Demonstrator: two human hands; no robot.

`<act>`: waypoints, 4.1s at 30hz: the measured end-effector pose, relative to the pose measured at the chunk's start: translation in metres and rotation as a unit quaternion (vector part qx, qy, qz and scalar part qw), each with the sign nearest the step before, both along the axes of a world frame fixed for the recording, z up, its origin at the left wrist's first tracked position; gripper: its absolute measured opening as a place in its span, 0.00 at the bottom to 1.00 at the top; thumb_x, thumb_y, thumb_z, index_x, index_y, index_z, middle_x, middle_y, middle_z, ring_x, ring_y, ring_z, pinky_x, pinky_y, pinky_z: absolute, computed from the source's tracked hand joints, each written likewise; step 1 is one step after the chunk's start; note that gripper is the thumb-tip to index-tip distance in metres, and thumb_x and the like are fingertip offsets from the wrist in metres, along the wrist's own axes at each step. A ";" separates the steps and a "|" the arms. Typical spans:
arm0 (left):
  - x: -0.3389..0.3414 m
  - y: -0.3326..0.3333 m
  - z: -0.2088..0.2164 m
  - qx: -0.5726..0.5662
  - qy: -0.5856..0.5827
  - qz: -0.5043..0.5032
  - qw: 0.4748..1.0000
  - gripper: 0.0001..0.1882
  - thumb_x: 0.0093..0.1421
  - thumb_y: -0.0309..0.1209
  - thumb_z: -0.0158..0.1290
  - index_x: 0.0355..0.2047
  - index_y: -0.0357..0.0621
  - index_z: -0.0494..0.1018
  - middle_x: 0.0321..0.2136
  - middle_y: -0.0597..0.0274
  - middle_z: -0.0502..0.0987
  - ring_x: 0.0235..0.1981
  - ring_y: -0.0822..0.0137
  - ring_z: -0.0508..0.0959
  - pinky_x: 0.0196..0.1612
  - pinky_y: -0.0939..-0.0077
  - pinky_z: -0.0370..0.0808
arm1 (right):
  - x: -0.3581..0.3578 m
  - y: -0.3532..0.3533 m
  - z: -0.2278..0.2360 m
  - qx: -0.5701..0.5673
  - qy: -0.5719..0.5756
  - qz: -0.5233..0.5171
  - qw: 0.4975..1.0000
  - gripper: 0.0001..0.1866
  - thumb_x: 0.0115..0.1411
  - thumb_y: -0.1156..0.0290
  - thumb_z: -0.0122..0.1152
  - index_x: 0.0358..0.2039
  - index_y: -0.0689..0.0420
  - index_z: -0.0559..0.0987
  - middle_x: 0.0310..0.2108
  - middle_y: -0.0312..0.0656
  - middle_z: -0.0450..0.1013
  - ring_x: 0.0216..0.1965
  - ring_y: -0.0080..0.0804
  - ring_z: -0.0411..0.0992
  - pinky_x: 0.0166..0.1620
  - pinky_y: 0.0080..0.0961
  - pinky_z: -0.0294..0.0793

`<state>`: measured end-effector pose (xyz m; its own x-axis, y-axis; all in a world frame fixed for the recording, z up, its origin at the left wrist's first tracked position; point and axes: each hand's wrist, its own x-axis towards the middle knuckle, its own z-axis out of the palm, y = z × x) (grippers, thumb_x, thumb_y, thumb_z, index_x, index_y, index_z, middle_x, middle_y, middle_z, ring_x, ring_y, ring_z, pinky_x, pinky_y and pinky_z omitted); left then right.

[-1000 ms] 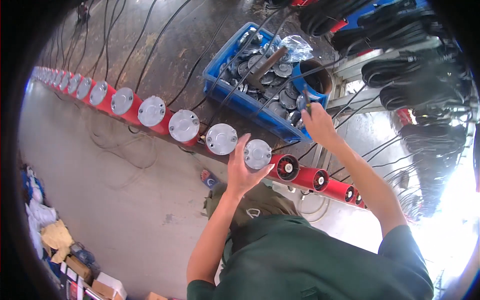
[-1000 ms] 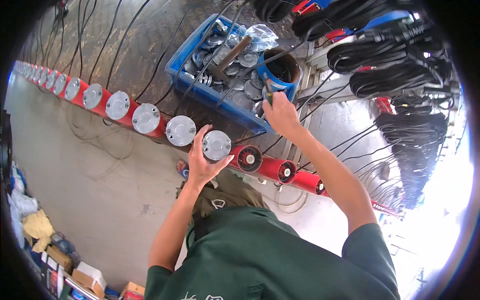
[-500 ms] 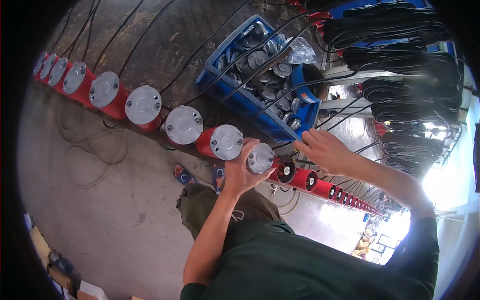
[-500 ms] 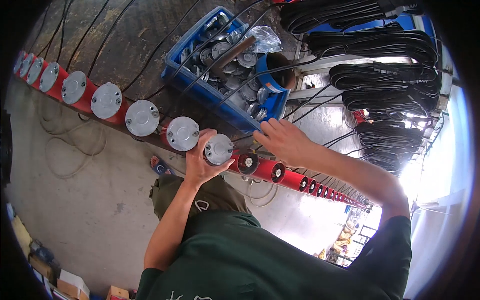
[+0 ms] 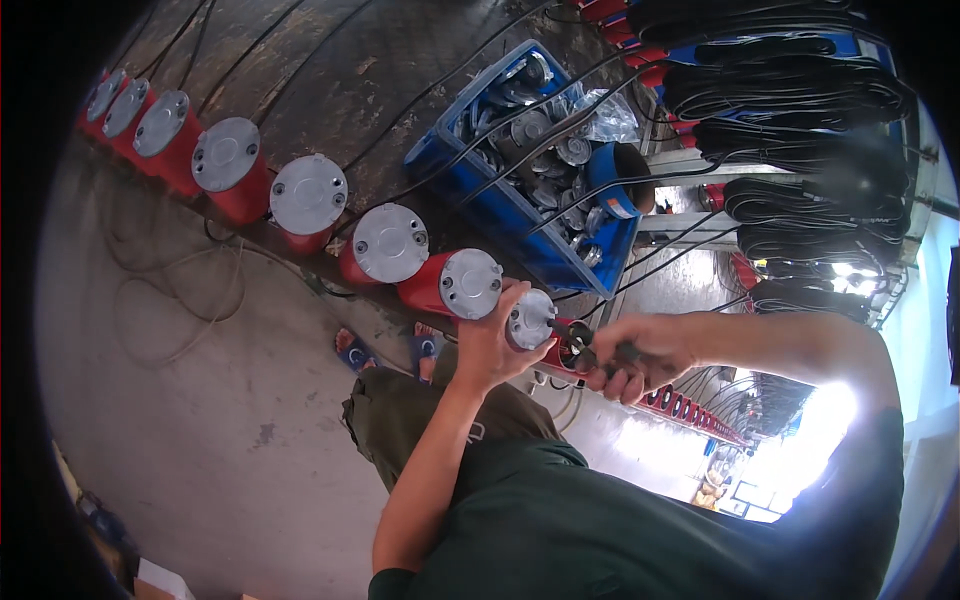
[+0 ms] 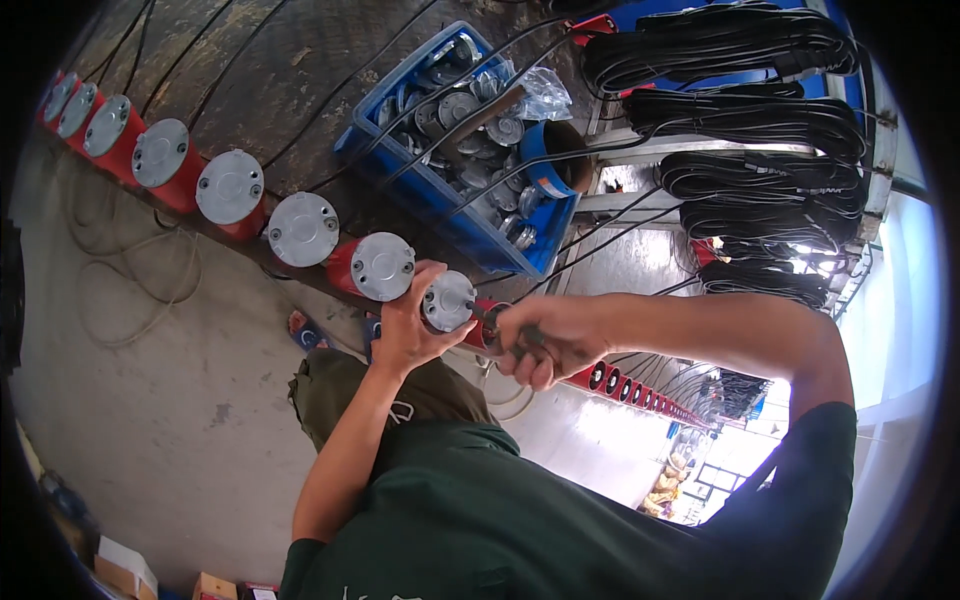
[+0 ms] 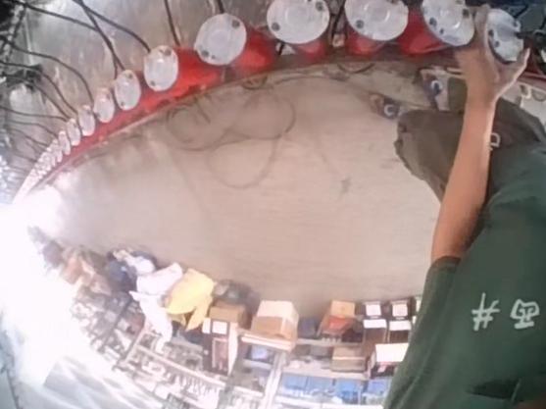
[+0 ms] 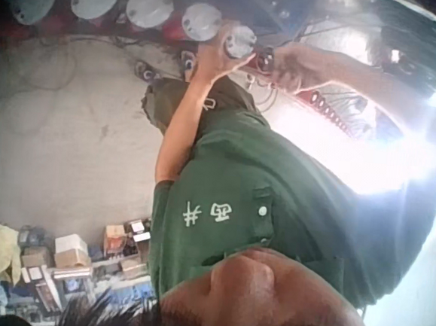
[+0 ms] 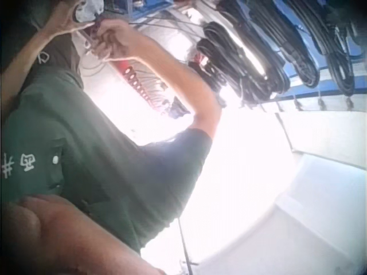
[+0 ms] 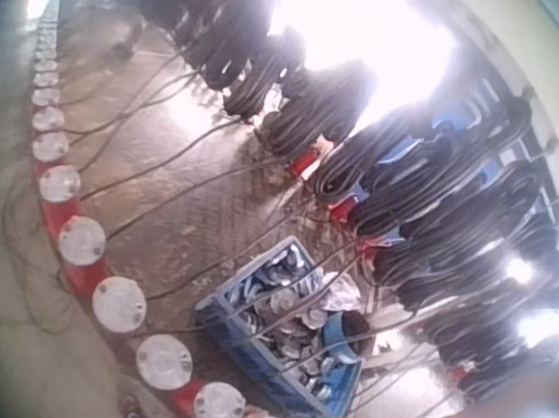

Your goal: The person uses pliers to adjust components on a row of red cylindrical devices, assembles parts into silver caps, and places the caps onto the cylinders.

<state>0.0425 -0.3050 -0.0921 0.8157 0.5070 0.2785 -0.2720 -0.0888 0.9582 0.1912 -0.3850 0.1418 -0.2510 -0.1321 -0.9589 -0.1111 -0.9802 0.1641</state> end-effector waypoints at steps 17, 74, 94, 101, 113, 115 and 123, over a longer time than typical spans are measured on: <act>-0.009 0.008 0.049 0.067 0.086 -0.017 0.994 0.49 0.46 0.33 0.81 0.66 0.40 0.68 0.65 0.41 0.75 0.65 0.38 0.76 0.67 0.52 0.75 | 0.060 -0.098 0.008 0.178 -0.222 0.085 0.955 0.22 0.58 0.59 0.72 0.45 0.61 0.77 0.34 0.41 0.74 0.34 0.32 0.74 0.34 0.30 0.75; 0.138 -0.025 0.101 0.516 0.214 -0.100 0.823 0.31 0.43 0.34 0.78 0.46 0.49 0.73 0.48 0.57 0.79 0.57 0.45 0.72 0.64 0.48 0.67 | 0.229 -0.137 -0.093 0.534 -0.463 -0.354 0.612 0.12 0.68 0.65 0.71 0.42 0.61 0.87 0.35 0.36 0.84 0.35 0.22 0.78 0.37 0.25 0.76; 0.072 -0.095 0.199 -0.429 0.056 -0.162 0.887 0.42 0.57 0.19 0.50 0.76 0.39 0.60 0.70 0.46 0.69 0.73 0.46 0.71 0.72 0.28 0.70 | 0.066 -0.144 -0.022 0.691 -0.579 -0.076 0.426 0.08 0.61 0.73 0.72 0.40 0.61 0.85 0.34 0.49 0.83 0.36 0.52 0.83 0.41 0.42 0.82; 0.058 -0.093 0.192 -0.420 0.038 -0.073 0.904 0.45 0.49 0.14 0.46 0.73 0.30 0.62 0.65 0.41 0.74 0.70 0.47 0.74 0.76 0.48 0.70 | 0.050 -0.143 -0.035 0.654 -0.586 -0.135 0.458 0.12 0.63 0.79 0.71 0.43 0.62 0.77 0.29 0.46 0.79 0.28 0.36 0.80 0.34 0.33 0.79; 0.057 -0.088 0.198 -0.526 -0.117 -0.045 0.841 0.46 0.55 0.07 0.57 0.72 0.56 0.65 0.66 0.36 0.71 0.71 0.31 0.68 0.79 0.28 0.57 | 0.039 -0.154 -0.040 0.617 -0.272 -0.322 0.664 0.16 0.69 0.66 0.75 0.46 0.61 0.78 0.36 0.36 0.80 0.37 0.18 0.76 0.41 0.24 0.78; 0.053 -0.084 0.203 -0.540 -0.145 -0.096 0.823 0.40 0.62 0.11 0.56 0.72 0.53 0.65 0.68 0.34 0.71 0.72 0.27 0.67 0.78 0.26 0.56 | 0.097 -0.145 -0.055 0.595 -0.563 -0.191 0.541 0.15 0.66 0.65 0.75 0.44 0.62 0.81 0.33 0.38 0.83 0.34 0.24 0.80 0.40 0.30 0.82; 0.035 -0.085 0.204 -0.527 -0.140 -0.124 0.829 0.29 0.78 0.45 0.48 0.74 0.46 0.67 0.70 0.26 0.67 0.72 0.22 0.64 0.76 0.30 0.60 | 0.256 -0.101 -0.134 0.273 -0.719 0.247 0.590 0.07 0.52 0.73 0.71 0.34 0.54 0.88 0.39 0.48 0.86 0.45 0.50 0.86 0.49 0.44 0.86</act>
<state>0.0778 -0.3902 0.1119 0.9094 0.4156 -0.0174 -0.3815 0.8498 0.3637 0.4470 -0.4857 0.0082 0.8131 0.5782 -0.0674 0.5704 -0.8145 -0.1056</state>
